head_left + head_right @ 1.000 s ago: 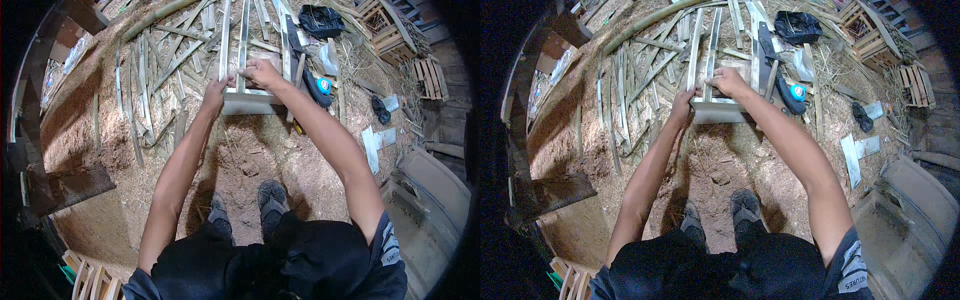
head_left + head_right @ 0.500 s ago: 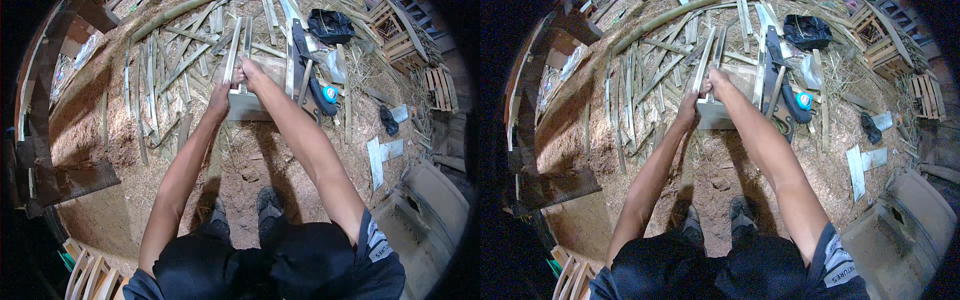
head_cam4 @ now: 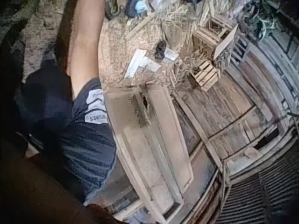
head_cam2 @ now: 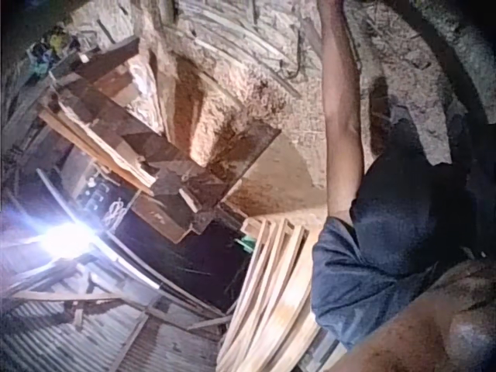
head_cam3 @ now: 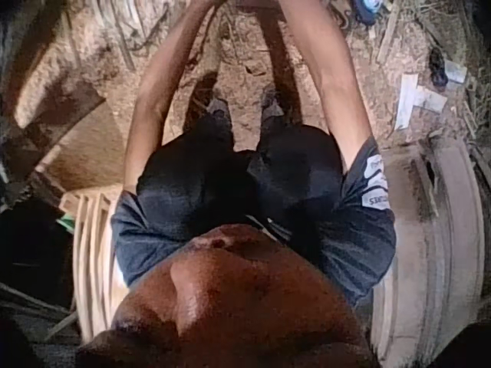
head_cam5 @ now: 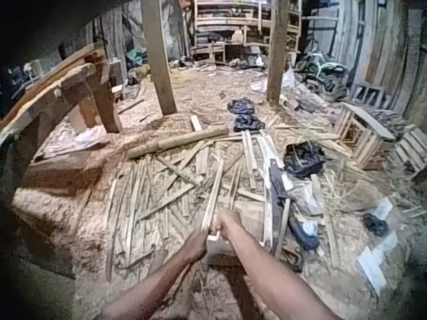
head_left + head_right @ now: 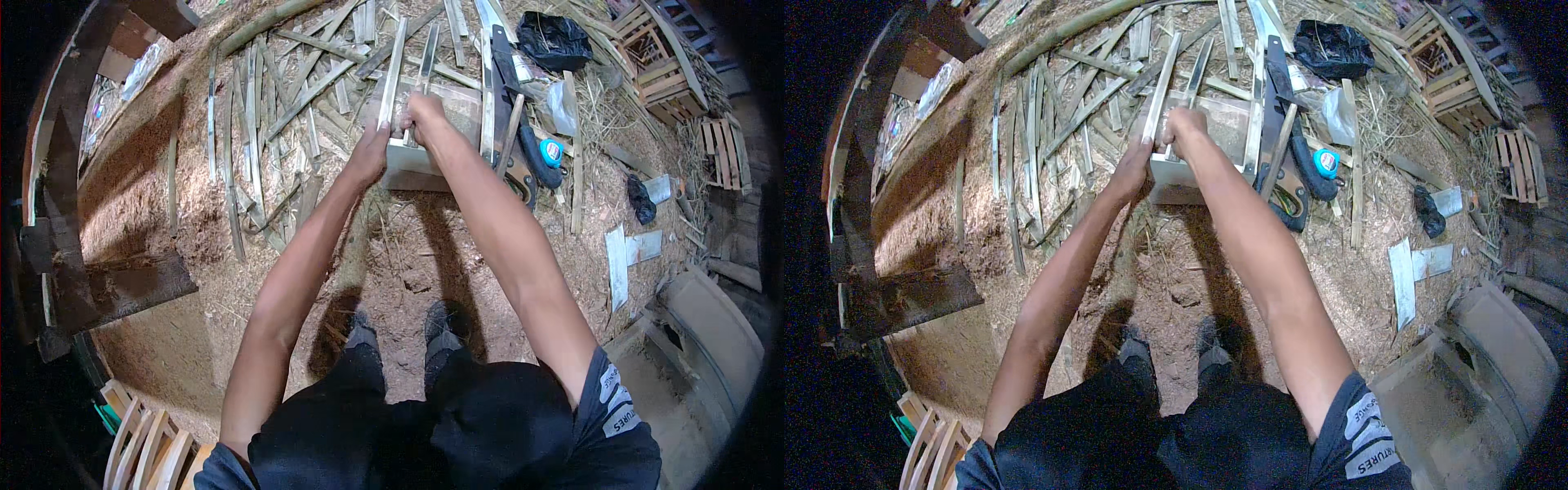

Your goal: Assembling a small wooden lattice structure or crate using thin wood strips and a hammer.

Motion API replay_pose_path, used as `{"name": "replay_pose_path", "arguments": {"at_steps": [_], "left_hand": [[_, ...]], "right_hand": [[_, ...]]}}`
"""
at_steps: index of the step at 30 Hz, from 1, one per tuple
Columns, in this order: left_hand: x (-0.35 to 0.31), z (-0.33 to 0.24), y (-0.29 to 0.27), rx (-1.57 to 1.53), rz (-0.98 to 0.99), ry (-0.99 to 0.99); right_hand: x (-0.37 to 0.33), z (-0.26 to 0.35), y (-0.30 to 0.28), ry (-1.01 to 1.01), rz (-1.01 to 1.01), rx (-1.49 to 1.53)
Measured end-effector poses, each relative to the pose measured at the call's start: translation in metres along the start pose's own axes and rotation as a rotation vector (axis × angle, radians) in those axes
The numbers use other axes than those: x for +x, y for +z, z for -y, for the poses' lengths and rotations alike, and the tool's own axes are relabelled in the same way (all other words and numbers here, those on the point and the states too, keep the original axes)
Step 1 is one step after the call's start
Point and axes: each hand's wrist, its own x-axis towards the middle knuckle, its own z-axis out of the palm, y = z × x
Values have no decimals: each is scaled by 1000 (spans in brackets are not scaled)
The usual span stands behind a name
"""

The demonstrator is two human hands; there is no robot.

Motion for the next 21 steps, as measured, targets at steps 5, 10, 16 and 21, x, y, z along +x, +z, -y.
{"name": "replay_pose_path", "arguments": {"at_steps": [5,10,16,21], "left_hand": [[0,0,2,-184,68,-150],[1,6,2,-54,24,-44],[12,27,0,-232,63,-74],[11,36,-4,-282,90,-140]], "right_hand": [[0,-3,0,29,19,65],[-10,3,9,24,-153,-145],[-2,-1,7,-15,-186,-222],[-2,-5,7,-57,-147,-246]]}}
